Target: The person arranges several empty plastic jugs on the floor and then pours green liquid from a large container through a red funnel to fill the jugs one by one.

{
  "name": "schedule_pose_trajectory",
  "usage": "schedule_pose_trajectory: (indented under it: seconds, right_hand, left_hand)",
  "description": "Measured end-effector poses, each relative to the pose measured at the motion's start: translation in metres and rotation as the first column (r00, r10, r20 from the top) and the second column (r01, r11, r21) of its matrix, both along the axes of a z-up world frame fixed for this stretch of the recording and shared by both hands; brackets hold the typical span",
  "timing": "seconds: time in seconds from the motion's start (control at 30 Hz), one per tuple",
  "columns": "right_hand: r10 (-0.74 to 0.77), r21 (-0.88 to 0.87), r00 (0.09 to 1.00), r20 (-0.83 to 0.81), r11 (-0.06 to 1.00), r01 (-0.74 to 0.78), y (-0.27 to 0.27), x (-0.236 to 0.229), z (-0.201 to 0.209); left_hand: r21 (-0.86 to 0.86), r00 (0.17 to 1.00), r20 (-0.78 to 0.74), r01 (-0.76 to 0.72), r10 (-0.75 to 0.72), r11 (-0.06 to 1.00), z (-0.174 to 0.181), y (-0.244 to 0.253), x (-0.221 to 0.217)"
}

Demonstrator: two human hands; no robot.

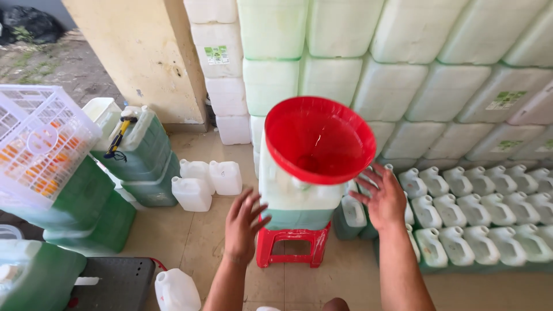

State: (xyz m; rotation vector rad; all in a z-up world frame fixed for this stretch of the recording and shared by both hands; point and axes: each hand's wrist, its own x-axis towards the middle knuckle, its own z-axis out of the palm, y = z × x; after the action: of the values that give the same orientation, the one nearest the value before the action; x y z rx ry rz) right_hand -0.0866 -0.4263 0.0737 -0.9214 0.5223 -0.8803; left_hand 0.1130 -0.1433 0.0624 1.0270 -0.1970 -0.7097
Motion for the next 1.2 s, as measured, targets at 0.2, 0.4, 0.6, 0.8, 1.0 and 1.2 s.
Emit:
schedule_pose_trajectory:
  seconds: [0.2,0.4,0.6,0.8,1.0,1.2]
  right_hand:
    - [0.072,0.073,0.977,-0.199,0.996,-0.059,0.004,0.036,0.106]
    - [0.005,-0.007,0.922,-0.388,1.0,-0.008,0.007,0.062,0.178]
    - [-0.084,-0.13,0.921,-0.38,0.991,0.036,0.016,0.016,0.213]
    - [-0.08,0.038,0.923,-0.377,0.994,0.101,0.032,-0.108,0.169]
    - [-0.032,0.125,0.844,-0.535,0.985,0.117,0.046,-0.173,0.006]
    - [0.071,0.215,0.784,-0.617,0.973,0.081,0.082,-0.16,-0.201]
  left_hand:
    - [0.104,0.986,-0.165,0.037,-0.02,0.994,0.139,-0.065,0.015]
    - [0.183,0.988,-0.15,-0.017,0.045,0.983,0.208,-0.084,0.026]
    - [0.078,0.993,-0.112,-0.015,0.024,0.997,0.248,-0.068,0.004]
    - [0.056,0.979,-0.099,0.184,-0.178,0.981,0.229,-0.052,-0.073]
    - [0.206,0.916,-0.289,0.345,-0.28,0.916,0.093,-0.021,-0.108]
    - [0.351,0.922,-0.323,0.328,-0.216,0.877,-0.118,0.022,-0.116]
